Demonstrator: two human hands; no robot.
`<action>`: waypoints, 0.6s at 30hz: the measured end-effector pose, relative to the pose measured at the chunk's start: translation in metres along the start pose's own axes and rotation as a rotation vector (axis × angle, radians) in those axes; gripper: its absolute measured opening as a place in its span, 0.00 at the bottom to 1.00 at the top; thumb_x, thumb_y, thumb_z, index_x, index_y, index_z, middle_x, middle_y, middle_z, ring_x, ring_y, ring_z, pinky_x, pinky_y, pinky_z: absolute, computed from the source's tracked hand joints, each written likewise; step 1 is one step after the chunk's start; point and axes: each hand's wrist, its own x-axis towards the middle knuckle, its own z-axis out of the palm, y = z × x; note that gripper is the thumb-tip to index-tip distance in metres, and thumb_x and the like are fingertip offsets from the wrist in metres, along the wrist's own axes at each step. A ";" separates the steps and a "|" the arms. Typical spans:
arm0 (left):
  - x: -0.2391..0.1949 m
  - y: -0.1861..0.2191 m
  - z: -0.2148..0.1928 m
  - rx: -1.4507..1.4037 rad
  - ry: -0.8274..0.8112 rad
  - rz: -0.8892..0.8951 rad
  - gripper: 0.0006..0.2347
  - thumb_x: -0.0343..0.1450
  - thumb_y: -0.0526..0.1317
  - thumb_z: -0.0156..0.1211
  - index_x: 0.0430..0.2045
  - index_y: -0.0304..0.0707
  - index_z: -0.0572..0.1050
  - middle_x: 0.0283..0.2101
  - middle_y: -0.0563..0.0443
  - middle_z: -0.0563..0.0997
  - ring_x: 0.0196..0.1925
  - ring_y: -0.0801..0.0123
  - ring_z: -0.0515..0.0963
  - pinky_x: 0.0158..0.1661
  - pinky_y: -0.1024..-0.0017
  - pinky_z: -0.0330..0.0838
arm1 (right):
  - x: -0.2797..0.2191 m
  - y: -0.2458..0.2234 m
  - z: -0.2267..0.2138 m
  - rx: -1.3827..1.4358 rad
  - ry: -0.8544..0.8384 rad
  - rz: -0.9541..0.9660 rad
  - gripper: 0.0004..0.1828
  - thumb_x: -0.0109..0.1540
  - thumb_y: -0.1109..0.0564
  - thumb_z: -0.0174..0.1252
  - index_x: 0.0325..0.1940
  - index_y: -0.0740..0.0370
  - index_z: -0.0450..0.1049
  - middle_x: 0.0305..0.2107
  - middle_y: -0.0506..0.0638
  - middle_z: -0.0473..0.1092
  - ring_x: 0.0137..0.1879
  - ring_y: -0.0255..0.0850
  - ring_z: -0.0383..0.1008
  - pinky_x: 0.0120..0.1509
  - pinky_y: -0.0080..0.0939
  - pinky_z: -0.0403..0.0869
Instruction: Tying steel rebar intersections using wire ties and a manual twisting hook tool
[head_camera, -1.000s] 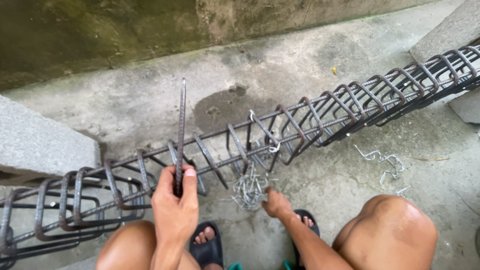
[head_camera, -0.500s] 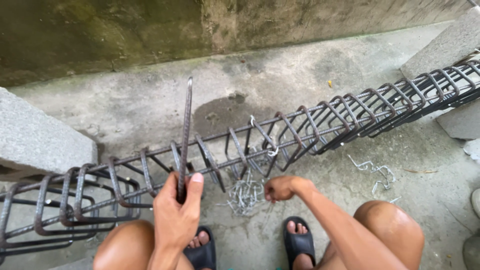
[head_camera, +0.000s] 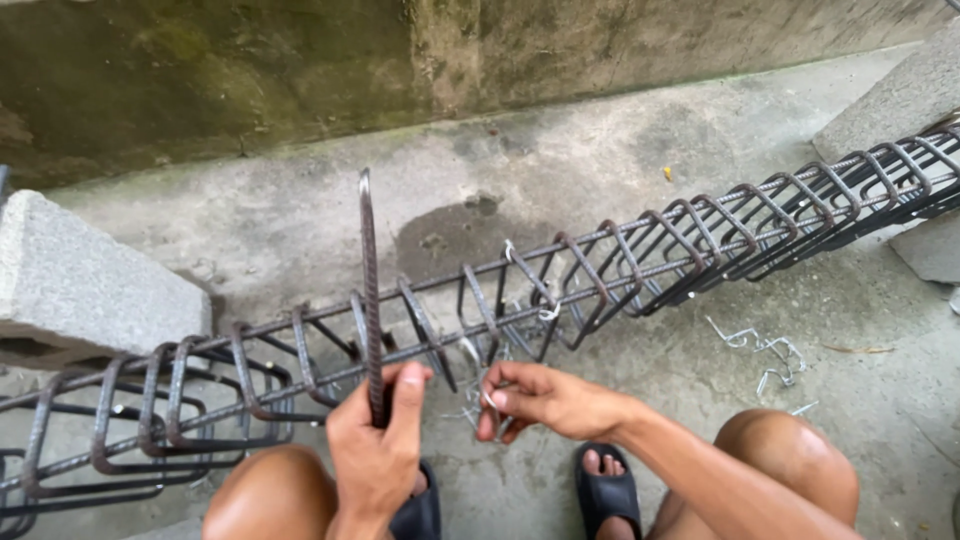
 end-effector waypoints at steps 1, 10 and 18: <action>-0.002 0.003 0.004 -0.007 0.007 0.038 0.06 0.68 0.35 0.65 0.31 0.31 0.84 0.23 0.55 0.82 0.21 0.77 0.73 0.25 0.78 0.69 | 0.000 0.002 0.006 0.109 0.043 -0.088 0.09 0.71 0.54 0.50 0.50 0.62 0.67 0.40 0.56 0.77 0.48 0.43 0.78 0.53 0.43 0.76; -0.007 -0.005 0.028 -0.163 -0.216 0.077 0.06 0.69 0.33 0.64 0.35 0.28 0.83 0.39 0.50 0.82 0.32 0.72 0.82 0.33 0.78 0.78 | 0.003 -0.009 0.038 0.048 0.352 -0.168 0.08 0.69 0.59 0.53 0.46 0.67 0.72 0.33 0.54 0.75 0.39 0.38 0.76 0.47 0.37 0.79; -0.011 -0.014 0.027 -0.091 -0.331 -0.137 0.06 0.71 0.36 0.61 0.34 0.34 0.83 0.21 0.54 0.82 0.21 0.75 0.75 0.24 0.77 0.70 | 0.000 -0.035 0.044 -0.237 0.650 -0.431 0.26 0.64 0.57 0.57 0.67 0.64 0.68 0.48 0.54 0.78 0.49 0.37 0.77 0.52 0.35 0.77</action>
